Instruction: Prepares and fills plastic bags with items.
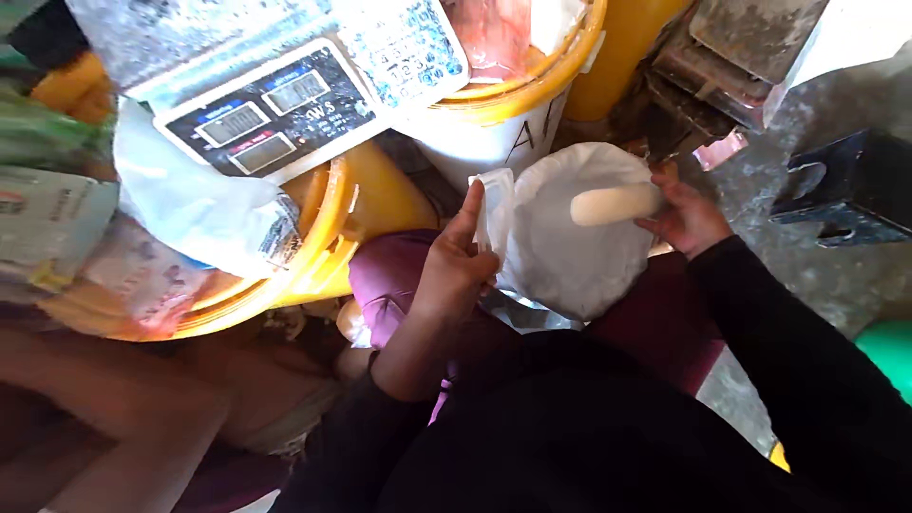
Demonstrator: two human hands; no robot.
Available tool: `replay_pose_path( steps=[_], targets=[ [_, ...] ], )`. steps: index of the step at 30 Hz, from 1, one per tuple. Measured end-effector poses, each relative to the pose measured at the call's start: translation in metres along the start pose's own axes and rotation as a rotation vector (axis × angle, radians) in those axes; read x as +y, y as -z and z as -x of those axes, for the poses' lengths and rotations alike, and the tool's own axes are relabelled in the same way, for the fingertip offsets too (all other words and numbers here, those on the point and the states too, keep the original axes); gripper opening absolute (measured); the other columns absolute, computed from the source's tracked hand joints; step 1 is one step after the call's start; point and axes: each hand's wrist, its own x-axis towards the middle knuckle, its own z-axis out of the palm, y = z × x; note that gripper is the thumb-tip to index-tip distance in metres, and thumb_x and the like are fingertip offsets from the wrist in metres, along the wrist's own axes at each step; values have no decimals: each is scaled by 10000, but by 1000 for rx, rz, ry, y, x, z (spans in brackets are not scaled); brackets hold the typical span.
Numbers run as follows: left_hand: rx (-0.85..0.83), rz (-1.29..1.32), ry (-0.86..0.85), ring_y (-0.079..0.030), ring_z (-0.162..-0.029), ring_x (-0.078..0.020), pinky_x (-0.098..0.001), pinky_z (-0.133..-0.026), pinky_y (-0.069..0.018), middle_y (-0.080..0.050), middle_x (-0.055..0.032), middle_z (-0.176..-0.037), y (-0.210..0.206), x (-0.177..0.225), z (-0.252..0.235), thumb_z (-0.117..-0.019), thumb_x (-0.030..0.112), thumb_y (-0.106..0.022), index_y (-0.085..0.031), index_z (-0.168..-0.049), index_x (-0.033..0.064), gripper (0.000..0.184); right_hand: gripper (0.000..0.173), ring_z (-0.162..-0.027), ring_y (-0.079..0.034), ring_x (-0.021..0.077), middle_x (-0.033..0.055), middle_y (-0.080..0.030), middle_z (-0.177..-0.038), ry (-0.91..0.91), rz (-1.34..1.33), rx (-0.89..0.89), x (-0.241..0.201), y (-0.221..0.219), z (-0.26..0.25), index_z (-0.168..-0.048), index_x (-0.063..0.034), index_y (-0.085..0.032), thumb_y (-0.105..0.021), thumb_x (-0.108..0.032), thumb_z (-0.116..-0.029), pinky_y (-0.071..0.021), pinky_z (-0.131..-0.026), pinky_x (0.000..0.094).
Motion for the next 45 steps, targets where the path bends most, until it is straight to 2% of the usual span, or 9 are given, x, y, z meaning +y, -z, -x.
replay_pose_path(
  steps=[11,15,20,26,29,31,33,39,45],
  targets=[
    [57,-44,39,-545,-536,-59,-178,-466,-459,-676,-110,-1084,-30,-3,2,-857,-194,-530,-222,-1645,250,955,298,-884,-698,244,109,-622,-1174,235,290,-178,-71,-114,83,-1350,-98,-536,-518,-215,-1077,-621,-673,434],
    [71,-44,39,-548,-539,-60,-176,-466,-457,-677,-109,-1066,-28,-3,2,-869,-187,-517,-224,-1644,252,937,392,-956,-674,261,202,-656,-1160,818,837,-239,-35,-149,85,-1344,-11,-611,-644,-195,-999,-576,-826,417],
    [60,-9,58,-517,-528,-46,-169,-453,-429,-675,-93,-1048,-16,-11,-3,-869,-163,-504,-230,-1642,243,916,337,-824,-638,267,147,-631,-923,1334,985,-273,-22,-160,82,-1243,-49,-712,-719,-211,-947,-566,-690,375],
    [60,-13,160,-505,-521,-39,-169,-433,-425,-671,-73,-1112,16,-21,-20,-889,-168,-494,-277,-1629,280,891,414,-1063,-649,154,165,-638,-1275,1060,763,-81,-66,-103,49,-1376,-14,-600,-599,-244,-1032,-552,-918,318],
    [38,-1,183,-519,-517,-25,-151,-432,-435,-685,-59,-1087,37,-28,-34,-878,-185,-475,-301,-1620,279,892,403,-955,-654,189,160,-628,-1223,639,855,55,-56,-65,5,-1382,-35,-545,-531,-273,-1057,-559,-845,399],
    [-2,21,180,-524,-506,-13,-141,-426,-444,-694,-49,-1098,49,-37,-45,-864,-194,-488,-310,-1618,275,905,409,-1020,-649,390,272,-620,-1202,333,981,23,-21,-52,-38,-1388,17,-518,-521,-229,-1062,-524,-900,586],
    [-25,23,181,-527,-513,-1,-134,-431,-447,-700,-28,-1108,58,-52,-57,-849,-176,-512,-310,-1617,274,913,384,-1159,-597,471,322,-600,-1253,144,1068,-12,24,-55,-77,-1374,44,-534,-532,-180,-1063,-461,-996,637],
    [92,-96,371,-535,-531,-13,-143,-444,-431,-693,-37,-965,58,-71,-91,-843,-151,-575,-319,-1613,266,912,374,-1309,-518,441,322,-534,-1376,123,982,195,132,-88,-171,-1344,95,-551,-534,-144,-1057,-417,-1114,534],
    [124,-79,416,-548,-535,9,-124,-460,-444,-685,0,-895,57,-70,-103,-818,-102,-580,-335,-1605,225,887,527,-1436,-430,386,306,-460,-1501,-204,1069,-23,189,-131,-181,-1476,120,-390,-561,-108,-1033,-325,-1205,482]
  ],
)
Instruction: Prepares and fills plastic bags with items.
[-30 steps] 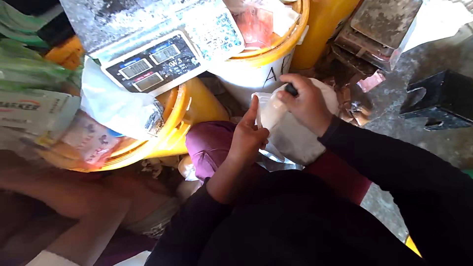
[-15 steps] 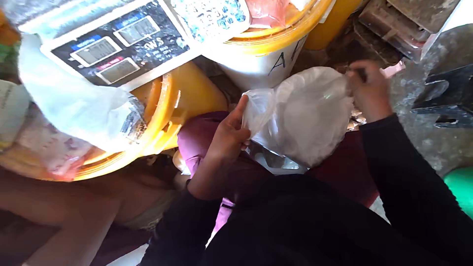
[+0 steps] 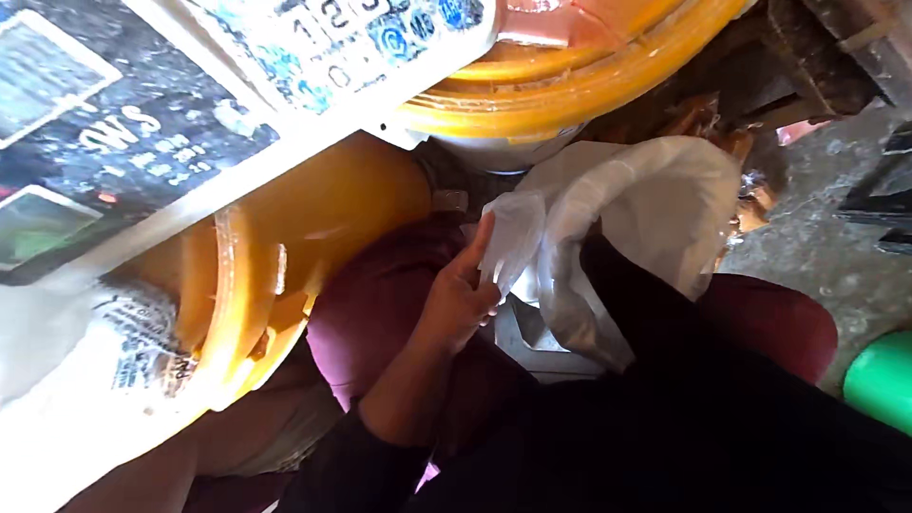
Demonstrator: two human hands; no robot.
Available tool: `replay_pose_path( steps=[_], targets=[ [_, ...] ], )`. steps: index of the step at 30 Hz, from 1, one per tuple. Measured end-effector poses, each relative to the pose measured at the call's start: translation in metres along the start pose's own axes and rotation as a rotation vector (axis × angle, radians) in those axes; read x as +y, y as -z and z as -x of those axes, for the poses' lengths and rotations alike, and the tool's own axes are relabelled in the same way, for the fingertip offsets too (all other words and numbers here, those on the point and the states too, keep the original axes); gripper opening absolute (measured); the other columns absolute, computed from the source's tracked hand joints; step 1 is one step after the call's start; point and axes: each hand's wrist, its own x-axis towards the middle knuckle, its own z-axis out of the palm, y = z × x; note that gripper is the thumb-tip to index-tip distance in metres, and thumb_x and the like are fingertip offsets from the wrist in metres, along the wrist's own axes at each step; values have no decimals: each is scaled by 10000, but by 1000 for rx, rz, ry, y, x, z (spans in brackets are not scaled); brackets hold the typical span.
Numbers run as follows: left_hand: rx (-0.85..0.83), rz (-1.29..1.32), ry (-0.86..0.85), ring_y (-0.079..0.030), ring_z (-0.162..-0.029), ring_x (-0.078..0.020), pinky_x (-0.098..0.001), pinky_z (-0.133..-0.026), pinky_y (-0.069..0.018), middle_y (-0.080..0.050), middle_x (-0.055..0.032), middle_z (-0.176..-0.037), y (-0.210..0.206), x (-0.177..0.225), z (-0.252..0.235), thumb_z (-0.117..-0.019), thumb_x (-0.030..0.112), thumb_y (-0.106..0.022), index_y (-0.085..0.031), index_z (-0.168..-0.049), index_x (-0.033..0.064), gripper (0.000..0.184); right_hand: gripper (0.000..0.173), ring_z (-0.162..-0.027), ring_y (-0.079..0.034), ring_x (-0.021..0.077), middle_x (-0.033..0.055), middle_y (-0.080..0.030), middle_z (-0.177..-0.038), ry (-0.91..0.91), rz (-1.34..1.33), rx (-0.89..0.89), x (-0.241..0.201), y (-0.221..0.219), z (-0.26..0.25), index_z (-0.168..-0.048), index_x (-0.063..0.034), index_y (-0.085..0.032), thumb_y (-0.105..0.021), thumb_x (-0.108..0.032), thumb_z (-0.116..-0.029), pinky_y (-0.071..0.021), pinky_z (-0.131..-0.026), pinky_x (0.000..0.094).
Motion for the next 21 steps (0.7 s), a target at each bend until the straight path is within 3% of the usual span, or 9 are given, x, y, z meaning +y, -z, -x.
replay_pose_path(
  steps=[1,3,5,7,10,12,14,16,21],
  targets=[
    [-2,11,-6,-553,-540,15,-120,-464,-449,-690,7,-904,0,0,0,-815,-99,-579,-338,-1603,219,883,544,-1464,-384,408,322,-418,-1528,12,101,-58,0,10,-3,-1489,135,-363,-548,-106,-1038,-291,-1218,498],
    [-15,28,-19,-568,-556,18,-120,-473,-461,-703,8,-944,1,-2,1,-816,-99,-583,-345,-1601,220,880,477,-1434,-401,469,356,-459,-1479,132,255,-64,14,27,-14,-1430,149,-458,-538,-127,-1050,-291,-1199,564],
    [-29,58,-42,-579,-566,21,-121,-475,-469,-715,11,-952,1,-4,1,-815,-102,-584,-353,-1595,201,868,425,-1400,-444,458,348,-509,-1429,157,107,-23,19,33,-17,-1383,136,-513,-558,-118,-1046,-318,-1186,554],
    [-58,73,-49,-574,-560,31,-116,-476,-470,-714,26,-941,-1,-6,1,-822,-100,-582,-343,-1598,200,865,387,-1376,-479,415,323,-526,-1421,56,15,-121,-1,30,2,-1370,131,-519,-533,-90,-1053,-346,-1172,511],
    [-93,70,-38,-572,-566,33,-113,-482,-469,-710,30,-959,-5,-1,-2,-832,-101,-574,-313,-1608,209,875,435,-1460,-414,342,263,-435,-1548,-131,88,-353,-57,40,32,-1475,108,-417,-470,-32,-1066,-299,-1212,448],
    [-95,58,-34,-562,-557,25,-116,-479,-459,-705,10,-944,-7,-1,-2,-833,-113,-570,-293,-1618,204,891,416,-1333,-522,349,287,-500,-1461,-81,-115,-307,-25,22,20,-1432,112,-451,-506,-2,-1036,-414,-1113,451],
    [-89,37,-27,-552,-552,4,-133,-473,-448,-690,-18,-920,-9,-3,-4,-847,-126,-573,-291,-1621,217,892,355,-1073,-604,298,266,-574,-1288,37,-447,-166,29,-4,-3,-1353,85,-515,-553,-17,-1015,-524,-898,427],
    [-78,-8,-25,-547,-578,-20,-159,-487,-441,-687,-50,-1006,-10,-4,-4,-867,-135,-583,-291,-1622,246,895,352,-1005,-621,201,165,-574,-1280,-12,-636,-222,45,15,-2,-1402,-9,-500,-512,-65,-1054,-549,-853,364],
    [-52,-145,-95,-546,-659,-93,-243,-532,-439,-635,-129,-1260,-10,-14,-7,-883,-154,-562,-243,-1635,306,937,345,-921,-646,181,132,-590,-1186,-20,-842,-181,64,88,48,-1420,-22,-476,-437,-93,-1085,-571,-841,351]
  ],
)
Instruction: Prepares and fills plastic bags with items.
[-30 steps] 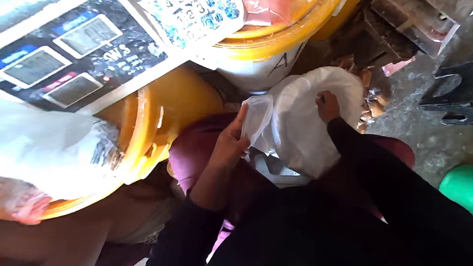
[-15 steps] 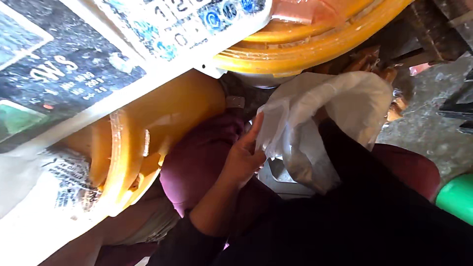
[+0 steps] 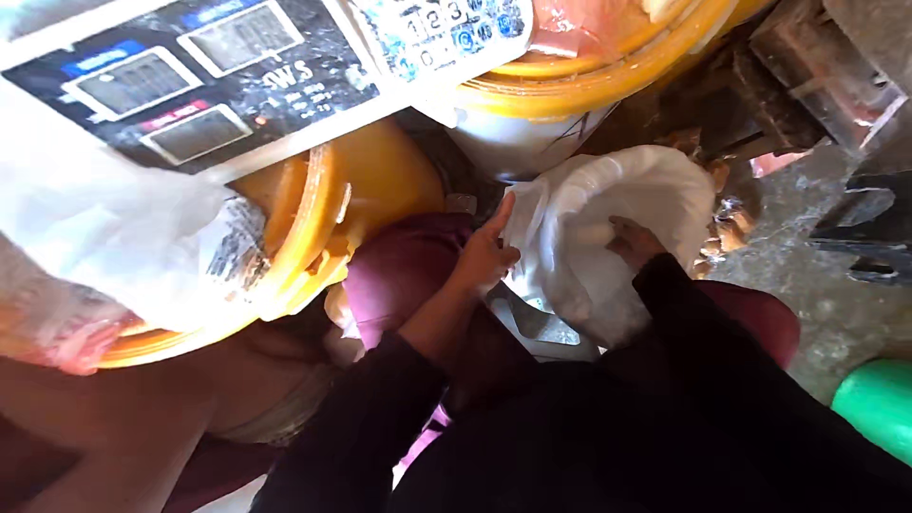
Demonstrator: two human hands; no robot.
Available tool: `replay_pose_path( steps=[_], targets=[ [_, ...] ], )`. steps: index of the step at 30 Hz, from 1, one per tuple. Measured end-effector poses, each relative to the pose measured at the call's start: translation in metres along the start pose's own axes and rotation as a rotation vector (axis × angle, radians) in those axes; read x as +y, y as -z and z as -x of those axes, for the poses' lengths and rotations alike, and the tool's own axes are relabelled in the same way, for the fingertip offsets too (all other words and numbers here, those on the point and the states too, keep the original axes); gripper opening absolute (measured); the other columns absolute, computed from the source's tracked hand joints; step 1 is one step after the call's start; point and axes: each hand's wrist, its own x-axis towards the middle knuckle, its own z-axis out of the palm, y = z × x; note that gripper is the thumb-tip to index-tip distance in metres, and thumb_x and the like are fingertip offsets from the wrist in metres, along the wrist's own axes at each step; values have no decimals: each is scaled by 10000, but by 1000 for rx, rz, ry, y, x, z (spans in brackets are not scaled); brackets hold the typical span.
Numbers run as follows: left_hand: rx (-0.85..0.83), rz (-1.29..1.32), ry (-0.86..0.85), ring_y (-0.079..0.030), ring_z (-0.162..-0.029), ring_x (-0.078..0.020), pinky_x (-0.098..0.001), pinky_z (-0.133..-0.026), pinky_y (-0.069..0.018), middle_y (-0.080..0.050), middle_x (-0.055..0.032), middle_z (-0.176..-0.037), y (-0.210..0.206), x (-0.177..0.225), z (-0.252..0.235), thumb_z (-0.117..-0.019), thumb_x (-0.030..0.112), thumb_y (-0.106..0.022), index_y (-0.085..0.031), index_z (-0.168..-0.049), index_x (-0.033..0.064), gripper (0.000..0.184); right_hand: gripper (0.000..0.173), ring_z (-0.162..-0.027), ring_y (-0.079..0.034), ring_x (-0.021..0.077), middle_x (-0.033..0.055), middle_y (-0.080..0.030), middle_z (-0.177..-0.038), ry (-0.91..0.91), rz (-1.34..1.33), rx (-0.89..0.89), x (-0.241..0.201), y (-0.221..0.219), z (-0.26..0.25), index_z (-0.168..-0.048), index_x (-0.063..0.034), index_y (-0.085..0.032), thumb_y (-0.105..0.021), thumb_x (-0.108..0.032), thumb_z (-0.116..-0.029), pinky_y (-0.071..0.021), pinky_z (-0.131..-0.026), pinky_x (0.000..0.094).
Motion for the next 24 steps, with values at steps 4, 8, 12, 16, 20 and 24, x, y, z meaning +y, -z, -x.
replay_pose_path(
  steps=[4,8,12,16,20,24],
  targets=[
    [48,-43,-8,-559,-684,-145,-301,-548,-464,-557,-148,-1423,-5,-7,1,-893,-146,-567,-231,-1640,313,938,320,-929,-656,199,114,-602,-1135,107,-182,86,-24,24,54,-1388,-24,-492,-407,-116,-1093,-581,-848,377],
    [37,-123,-54,-579,-753,-136,-321,-609,-497,-315,-90,-1650,-9,-8,3,-912,-126,-572,-223,-1643,269,901,321,-919,-676,188,100,-616,-1129,209,-283,128,-45,29,95,-1390,-34,-468,-371,-138,-1102,-596,-819,350],
    [20,-166,-88,-587,-807,-152,-346,-652,-507,-228,-75,-1689,-12,-11,4,-911,-122,-574,-200,-1649,258,910,281,-866,-680,190,93,-617,-1064,230,-355,191,-67,12,127,-1332,-36,-487,-381,-164,-1106,-606,-768,343],
    [29,-170,-89,-586,-831,-169,-362,-662,-501,-237,-75,-1685,-17,-14,2,-911,-121,-578,-181,-1650,270,926,278,-878,-673,208,112,-610,-1092,210,-345,161,-87,-21,141,-1322,-40,-502,-428,-190,-1101,-603,-773,360],
    [45,-174,-108,-634,-979,-239,-428,-744,-537,-191,-70,-1704,-16,-15,3,-910,-127,-575,-161,-1655,234,927,265,-874,-661,203,113,-605,-1101,181,-260,103,-91,-59,134,-1303,-39,-533,-481,-169,-1078,-593,-763,352],
    [79,-178,-112,-656,-1027,-314,-489,-767,-553,-216,-78,-1701,-15,-17,3,-911,-117,-600,-165,-1656,248,936,311,-882,-632,198,133,-575,-1168,194,-45,84,-87,-94,129,-1362,-28,-512,-477,-167,-1086,-568,-763,347]
  ],
)
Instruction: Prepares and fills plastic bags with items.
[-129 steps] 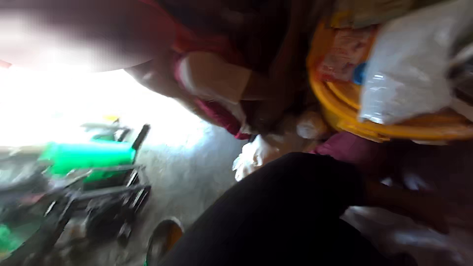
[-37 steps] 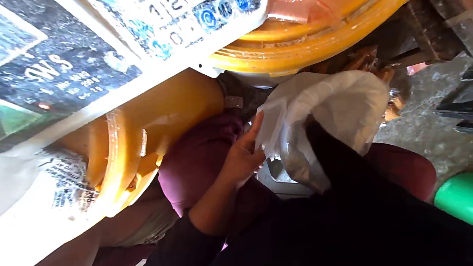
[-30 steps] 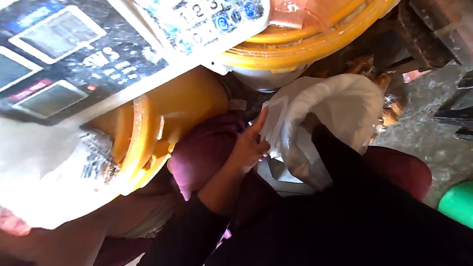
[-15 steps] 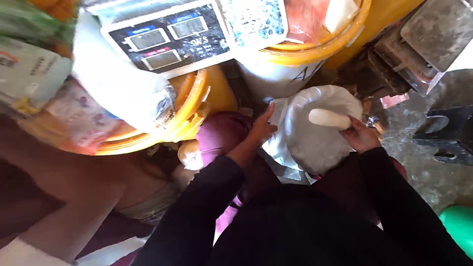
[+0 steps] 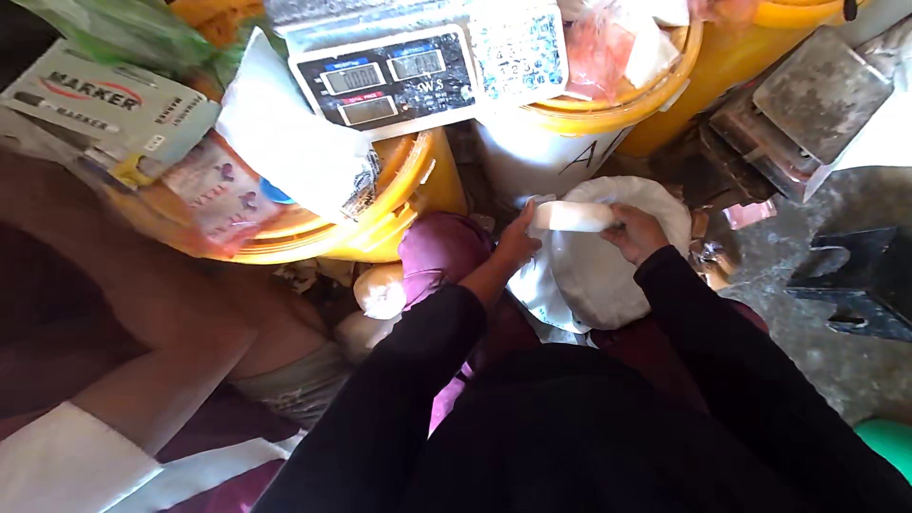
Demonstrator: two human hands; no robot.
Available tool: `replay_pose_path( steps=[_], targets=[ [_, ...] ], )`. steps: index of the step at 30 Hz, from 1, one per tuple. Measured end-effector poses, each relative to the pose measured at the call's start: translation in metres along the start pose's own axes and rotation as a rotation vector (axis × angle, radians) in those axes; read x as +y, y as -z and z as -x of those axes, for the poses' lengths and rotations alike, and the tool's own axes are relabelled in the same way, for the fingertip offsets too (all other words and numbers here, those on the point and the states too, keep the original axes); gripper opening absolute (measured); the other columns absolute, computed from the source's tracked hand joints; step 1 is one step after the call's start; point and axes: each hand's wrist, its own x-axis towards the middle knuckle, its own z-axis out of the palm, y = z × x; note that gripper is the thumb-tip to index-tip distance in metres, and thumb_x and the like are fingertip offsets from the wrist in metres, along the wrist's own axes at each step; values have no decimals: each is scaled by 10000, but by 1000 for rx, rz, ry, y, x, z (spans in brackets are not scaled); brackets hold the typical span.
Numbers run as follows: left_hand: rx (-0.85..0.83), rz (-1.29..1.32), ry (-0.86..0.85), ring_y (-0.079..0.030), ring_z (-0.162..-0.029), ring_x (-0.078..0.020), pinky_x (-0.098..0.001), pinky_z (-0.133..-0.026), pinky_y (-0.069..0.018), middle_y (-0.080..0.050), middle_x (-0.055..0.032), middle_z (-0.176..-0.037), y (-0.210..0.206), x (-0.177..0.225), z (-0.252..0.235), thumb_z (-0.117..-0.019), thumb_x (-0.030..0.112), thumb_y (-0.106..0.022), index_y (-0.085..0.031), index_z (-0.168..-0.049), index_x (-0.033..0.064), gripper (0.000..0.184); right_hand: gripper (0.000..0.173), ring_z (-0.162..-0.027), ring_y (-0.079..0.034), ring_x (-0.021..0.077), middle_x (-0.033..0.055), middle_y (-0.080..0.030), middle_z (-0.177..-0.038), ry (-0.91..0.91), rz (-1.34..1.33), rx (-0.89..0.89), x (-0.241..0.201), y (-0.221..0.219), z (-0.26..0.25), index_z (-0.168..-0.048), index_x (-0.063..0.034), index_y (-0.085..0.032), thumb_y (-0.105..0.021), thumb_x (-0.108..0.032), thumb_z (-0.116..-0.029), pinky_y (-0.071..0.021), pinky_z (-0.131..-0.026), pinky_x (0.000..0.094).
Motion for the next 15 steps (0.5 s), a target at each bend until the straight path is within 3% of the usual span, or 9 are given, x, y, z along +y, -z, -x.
replay_pose_path(
  steps=[2,4,7,9,11,12,15],
  targets=[
    [13,-14,-5,-652,-949,-303,-471,-731,-549,-275,-107,-1674,-1,-3,0,-900,-120,-612,-170,-1654,262,954,334,-941,-642,216,165,-579,-1236,88,147,8,-1,-17,5,-1366,-2,-517,-508,-174,-1080,-571,-800,368],
    [3,-15,-20,-654,-965,-316,-485,-733,-553,-270,-128,-1674,0,-4,0,-893,-125,-612,-176,-1655,230,947,366,-1030,-646,273,216,-600,-1257,243,371,5,0,-33,6,-1340,28,-552,-574,-195,-1051,-563,-877,439],
    [6,-7,-12,-644,-912,-271,-446,-706,-543,-258,-118,-1677,3,-2,-2,-895,-132,-611,-178,-1652,224,942,420,-1166,-606,392,263,-616,-1280,440,791,-59,-4,-61,18,-1358,21,-587,-623,-232,-1025,-475,-998,571],
    [3,-7,-14,-638,-892,-267,-433,-695,-545,-283,-134,-1662,3,-6,-6,-900,-110,-624,-165,-1654,249,953,414,-1171,-595,435,280,-596,-1288,537,993,-112,-2,-80,26,-1343,6,-612,-644,-246,-1016,-471,-992,603],
    [-22,-32,11,-673,-984,-337,-487,-787,-572,-427,-214,-1559,-1,-5,-5,-928,-30,-649,-192,-1649,231,893,408,-1193,-599,432,261,-614,-1281,625,1168,-129,1,-84,25,-1323,-41,-644,-654,-301,-1008,-484,-1001,603],
    [-35,-28,13,-672,-1043,-355,-497,-847,-571,-500,-248,-1480,-4,-3,-2,-934,4,-654,-243,-1631,175,827,414,-1196,-606,425,245,-634,-1269,682,1230,-126,3,-82,24,-1316,-66,-659,-654,-336,-1002,-489,-1005,603],
    [8,22,-126,-532,-1342,-378,-499,-1117,-438,-482,-277,-1503,0,-11,2,-903,-57,-674,-354,-1560,-14,732,440,-1252,-574,453,293,-620,-1301,819,1239,-168,-9,-79,34,-1332,-14,-645,-624,-315,-1012,-438,-1076,600]
  ],
)
